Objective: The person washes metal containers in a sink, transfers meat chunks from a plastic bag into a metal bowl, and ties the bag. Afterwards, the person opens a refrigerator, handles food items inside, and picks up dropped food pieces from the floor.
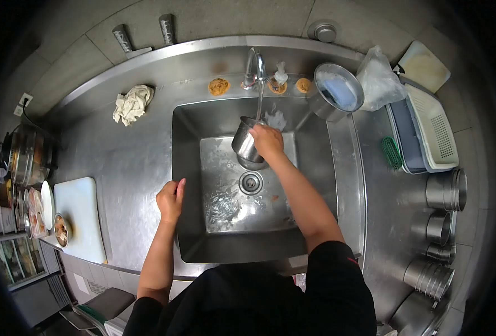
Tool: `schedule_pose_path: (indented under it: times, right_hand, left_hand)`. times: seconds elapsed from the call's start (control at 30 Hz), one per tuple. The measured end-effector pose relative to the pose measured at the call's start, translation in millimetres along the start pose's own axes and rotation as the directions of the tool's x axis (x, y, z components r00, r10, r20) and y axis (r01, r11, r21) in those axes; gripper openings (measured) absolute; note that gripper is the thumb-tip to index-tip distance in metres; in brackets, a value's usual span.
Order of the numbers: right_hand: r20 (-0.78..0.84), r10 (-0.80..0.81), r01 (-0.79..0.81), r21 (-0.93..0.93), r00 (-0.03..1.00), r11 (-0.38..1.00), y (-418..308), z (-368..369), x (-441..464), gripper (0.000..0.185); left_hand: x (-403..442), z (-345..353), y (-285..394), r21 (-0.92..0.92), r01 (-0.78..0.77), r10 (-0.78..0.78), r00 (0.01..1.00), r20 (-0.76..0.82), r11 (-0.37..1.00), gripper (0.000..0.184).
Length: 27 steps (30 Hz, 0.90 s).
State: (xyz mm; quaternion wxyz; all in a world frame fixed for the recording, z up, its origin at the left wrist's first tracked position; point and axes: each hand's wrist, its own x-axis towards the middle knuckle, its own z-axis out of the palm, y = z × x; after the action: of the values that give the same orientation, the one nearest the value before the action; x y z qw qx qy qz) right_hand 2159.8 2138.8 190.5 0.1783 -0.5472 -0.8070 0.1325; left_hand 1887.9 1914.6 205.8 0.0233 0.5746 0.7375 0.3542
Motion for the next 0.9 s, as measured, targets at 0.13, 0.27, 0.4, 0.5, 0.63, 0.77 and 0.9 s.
schedule_pose_path:
  times: [0.13, 0.27, 0.4, 0.5, 0.63, 0.77, 0.9]
  right_hand:
    - [0.175, 0.036, -0.03, -0.038, 0.984, 0.999, 17, 14, 9, 0.025]
    - [0.252, 0.199, -0.187, -0.069, 0.947, 0.98, 2, 3, 13, 0.025]
    - [0.167, 0.144, -0.135, -0.067, 0.975, 0.989, 6, 1, 20, 0.029]
    - [0.235, 0.181, -0.172, -0.058, 0.955, 0.983, -5, -10, 28, 0.03]
    - [0.235, 0.178, -0.162, -0.085, 0.956, 0.983, -18, -22, 49, 0.03]
    - [0.197, 0.195, -0.191, -0.037, 0.961, 0.981, -34, -44, 57, 0.036]
    - [0.199, 0.191, -0.228, 0.183, 0.961, 0.956, -22, -45, 63, 0.047]
  left_hand:
    - [4, 1, 3, -0.016, -0.014, 0.014, 1.0, -0.017, 1.0, 0.034]
    - [1, 2, 0, -0.013, 0.007, -0.007, 1.0, 0.012, 1.0, 0.035]
    - [3, 3, -1, -0.011, -0.015, 0.015, 1.0, -0.021, 1.0, 0.035]
    - [2, 1, 1, -0.024, -0.005, 0.004, 1.0, -0.02, 1.0, 0.037]
    - [3, 1, 0, 0.003, -0.005, 0.005, 1.0, -0.003, 1.0, 0.039]
    - [2, 3, 1, -0.015, 0.001, -0.001, 1.0, -0.008, 1.0, 0.039]
    - [2, 3, 2, -0.014, 0.005, -0.005, 1.0, -0.019, 1.0, 0.039]
